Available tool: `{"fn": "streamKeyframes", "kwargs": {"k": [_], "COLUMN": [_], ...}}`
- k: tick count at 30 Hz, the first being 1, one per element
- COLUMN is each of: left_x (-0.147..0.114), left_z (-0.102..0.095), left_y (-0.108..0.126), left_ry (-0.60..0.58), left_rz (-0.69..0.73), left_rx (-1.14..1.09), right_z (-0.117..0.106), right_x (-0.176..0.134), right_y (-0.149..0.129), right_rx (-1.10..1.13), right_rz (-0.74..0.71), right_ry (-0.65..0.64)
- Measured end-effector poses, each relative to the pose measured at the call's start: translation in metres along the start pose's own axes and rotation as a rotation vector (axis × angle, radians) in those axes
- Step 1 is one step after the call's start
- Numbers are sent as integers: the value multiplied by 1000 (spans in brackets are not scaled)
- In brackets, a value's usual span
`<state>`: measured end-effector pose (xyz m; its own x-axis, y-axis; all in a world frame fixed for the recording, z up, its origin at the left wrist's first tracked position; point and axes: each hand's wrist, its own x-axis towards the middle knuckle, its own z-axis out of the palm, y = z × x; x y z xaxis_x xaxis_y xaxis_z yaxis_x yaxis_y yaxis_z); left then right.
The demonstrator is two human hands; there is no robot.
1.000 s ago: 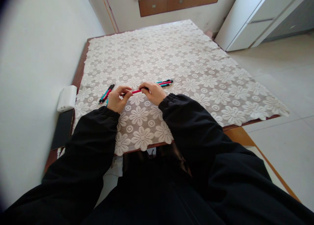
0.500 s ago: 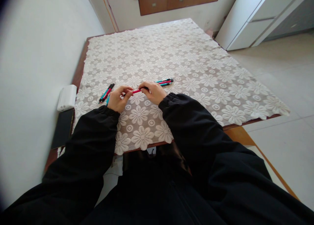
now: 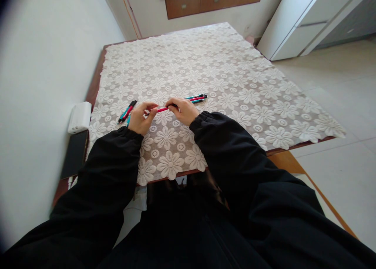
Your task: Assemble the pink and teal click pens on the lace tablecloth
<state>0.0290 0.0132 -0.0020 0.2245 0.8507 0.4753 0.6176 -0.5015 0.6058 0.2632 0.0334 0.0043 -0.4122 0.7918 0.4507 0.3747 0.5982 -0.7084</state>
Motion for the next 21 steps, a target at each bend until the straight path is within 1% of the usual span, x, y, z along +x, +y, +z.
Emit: {"fn": "streamKeyframes", "kwargs": {"k": [2,5,11,15,17,21], "left_x": [0,0,0,1,1,2], "left_z": [0,-1,-1,-1,-1,-1], "left_y": [0,-1,1,-1,-2,-5], "left_ry": [-28,-52,-8,16,-5,-97], "left_rz": [-15,1,47,11,-9,-2], "left_rx": [-9,-7,-1,16,59,110], "right_z": [0,1,1,1,1,1], "right_x": [0,0,0,0,0,0], "right_y": [0,1,3,2,2,2], "right_rx": [-2,-3,-6,-1,2,-6], "right_rz": [-6,-14,-22,-26,-29,-16], "right_ry": [4,-2,14,30,38,25]}}
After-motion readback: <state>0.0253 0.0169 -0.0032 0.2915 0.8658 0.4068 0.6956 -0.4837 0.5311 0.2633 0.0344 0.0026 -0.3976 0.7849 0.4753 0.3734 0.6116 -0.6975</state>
